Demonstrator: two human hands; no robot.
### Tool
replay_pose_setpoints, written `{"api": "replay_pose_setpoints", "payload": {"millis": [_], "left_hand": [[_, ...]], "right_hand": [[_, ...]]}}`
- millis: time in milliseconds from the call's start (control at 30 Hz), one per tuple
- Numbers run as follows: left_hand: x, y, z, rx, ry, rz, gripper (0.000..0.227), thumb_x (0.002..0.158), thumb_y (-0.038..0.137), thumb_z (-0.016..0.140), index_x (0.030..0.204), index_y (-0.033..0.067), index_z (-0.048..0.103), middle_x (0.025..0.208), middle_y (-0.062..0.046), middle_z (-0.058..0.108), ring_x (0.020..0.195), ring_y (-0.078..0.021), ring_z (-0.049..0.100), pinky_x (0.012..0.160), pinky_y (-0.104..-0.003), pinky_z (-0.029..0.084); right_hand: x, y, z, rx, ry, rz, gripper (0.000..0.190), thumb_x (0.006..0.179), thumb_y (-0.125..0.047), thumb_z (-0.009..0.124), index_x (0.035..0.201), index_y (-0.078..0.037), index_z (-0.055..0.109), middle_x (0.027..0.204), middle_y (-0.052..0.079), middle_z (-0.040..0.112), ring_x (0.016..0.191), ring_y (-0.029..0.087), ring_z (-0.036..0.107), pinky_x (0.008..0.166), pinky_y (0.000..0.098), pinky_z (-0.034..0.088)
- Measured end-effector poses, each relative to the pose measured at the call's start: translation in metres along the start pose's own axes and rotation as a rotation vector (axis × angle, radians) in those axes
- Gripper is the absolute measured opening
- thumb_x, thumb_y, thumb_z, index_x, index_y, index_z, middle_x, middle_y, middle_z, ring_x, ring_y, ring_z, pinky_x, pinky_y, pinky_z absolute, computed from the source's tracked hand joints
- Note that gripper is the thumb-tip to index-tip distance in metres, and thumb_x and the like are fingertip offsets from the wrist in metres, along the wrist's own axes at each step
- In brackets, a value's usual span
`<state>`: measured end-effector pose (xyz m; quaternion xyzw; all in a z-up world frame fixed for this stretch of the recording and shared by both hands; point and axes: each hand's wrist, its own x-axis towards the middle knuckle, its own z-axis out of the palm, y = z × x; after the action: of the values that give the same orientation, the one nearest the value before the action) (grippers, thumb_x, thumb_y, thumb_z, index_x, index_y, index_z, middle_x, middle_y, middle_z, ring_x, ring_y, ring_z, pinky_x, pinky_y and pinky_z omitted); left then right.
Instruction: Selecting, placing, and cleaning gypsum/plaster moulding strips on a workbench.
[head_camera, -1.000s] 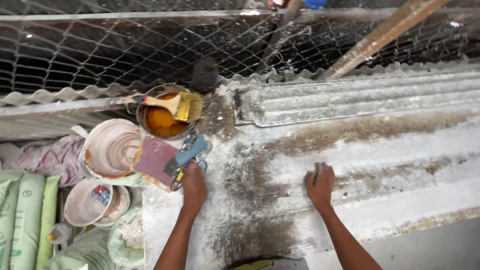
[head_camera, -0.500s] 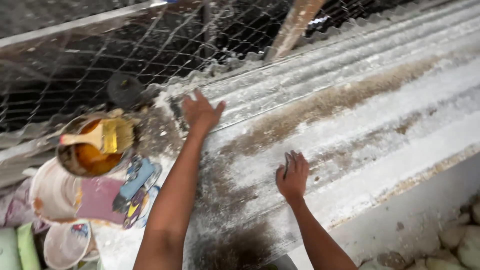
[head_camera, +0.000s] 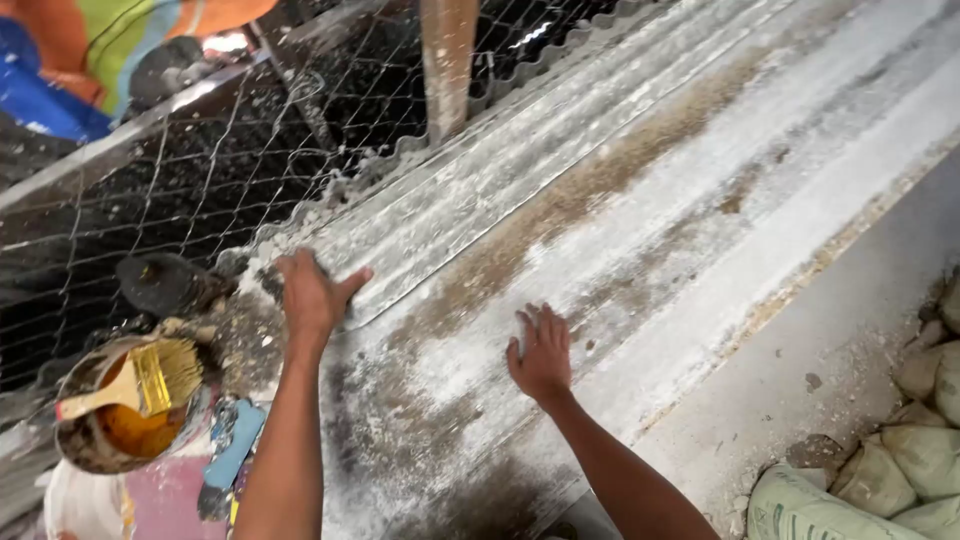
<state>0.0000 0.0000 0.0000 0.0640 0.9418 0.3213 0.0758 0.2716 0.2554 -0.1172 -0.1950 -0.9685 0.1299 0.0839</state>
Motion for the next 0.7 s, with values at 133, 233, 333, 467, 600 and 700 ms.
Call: {"api": "replay_pose_setpoints", "payload": {"millis": [133, 233, 333, 467, 600, 700], "left_hand": [[-0.041, 0.019, -0.008, 0.076, 0.051, 0.045, 0.076, 0.072, 0.051, 0.092, 0.104, -0.0059, 0.055, 0.114, -0.022, 0.052, 0.087, -0.0409, 0.061, 0.076, -0.053, 0.051], [-0.061, 0.042, -0.011, 0.158, 0.113, 0.098, 0.070, 0.074, 0.050, 0.090, 0.101, -0.0051, 0.056, 0.114, -0.023, 0.053, 0.082, -0.0430, 0.062, 0.071, -0.054, 0.051], [-0.086, 0.046, -0.007, 0.294, 0.125, 0.129, 0.064, 0.076, 0.050, 0.088, 0.099, -0.0020, 0.058, 0.105, -0.021, 0.058, 0.078, -0.0425, 0.064, 0.068, -0.054, 0.051], [-0.103, 0.019, 0.018, 0.362, 0.197, 0.261, 0.054, 0.081, 0.051, 0.085, 0.091, 0.0045, 0.060, 0.086, -0.012, 0.065, 0.078, -0.0381, 0.066, 0.068, -0.050, 0.053], [-0.145, 0.035, 0.028, 0.387, 0.313, 0.319, 0.046, 0.082, 0.045, 0.085, 0.091, 0.0067, 0.063, 0.089, -0.010, 0.066, 0.075, -0.0368, 0.066, 0.062, -0.048, 0.052], [-0.186, 0.037, 0.045, 0.383, 0.366, 0.323, 0.038, 0.082, 0.040, 0.084, 0.092, 0.0090, 0.065, 0.085, -0.009, 0.063, 0.075, -0.0325, 0.066, 0.061, -0.045, 0.053]], "right_hand": [[-0.001, 0.000, -0.002, 0.051, -0.018, -0.013, 0.057, 0.097, -0.031, 0.050, 0.146, -0.002, 0.046, 0.155, 0.020, 0.040, 0.151, 0.041, 0.026, 0.122, 0.0589, 0.015], [0.004, 0.001, -0.012, 0.087, 0.025, -0.037, 0.055, 0.095, -0.030, 0.052, 0.143, -0.003, 0.048, 0.153, 0.019, 0.043, 0.149, 0.040, 0.028, 0.122, 0.0585, 0.016], [0.000, 0.011, -0.012, 0.165, 0.060, -0.047, 0.048, 0.095, -0.026, 0.055, 0.138, -0.005, 0.052, 0.148, 0.017, 0.049, 0.146, 0.039, 0.034, 0.121, 0.0570, 0.020], [0.051, 0.069, 0.001, 0.980, 0.084, 0.353, 0.049, 0.099, -0.022, 0.051, 0.146, -0.007, 0.050, 0.134, 0.019, 0.059, 0.115, 0.043, 0.050, 0.095, 0.0550, 0.041], [0.182, 0.219, -0.024, 1.336, 0.018, 0.383, 0.067, 0.112, -0.036, 0.043, 0.164, -0.010, 0.010, 0.163, 0.018, 0.029, 0.134, 0.026, 0.049, 0.093, 0.0314, 0.056], [0.258, 0.278, -0.093, 1.361, -0.083, 0.528, 0.086, 0.095, -0.064, 0.031, 0.162, -0.027, -0.008, 0.172, 0.002, 0.011, 0.139, 0.033, 0.046, 0.092, 0.0514, 0.061]]}}
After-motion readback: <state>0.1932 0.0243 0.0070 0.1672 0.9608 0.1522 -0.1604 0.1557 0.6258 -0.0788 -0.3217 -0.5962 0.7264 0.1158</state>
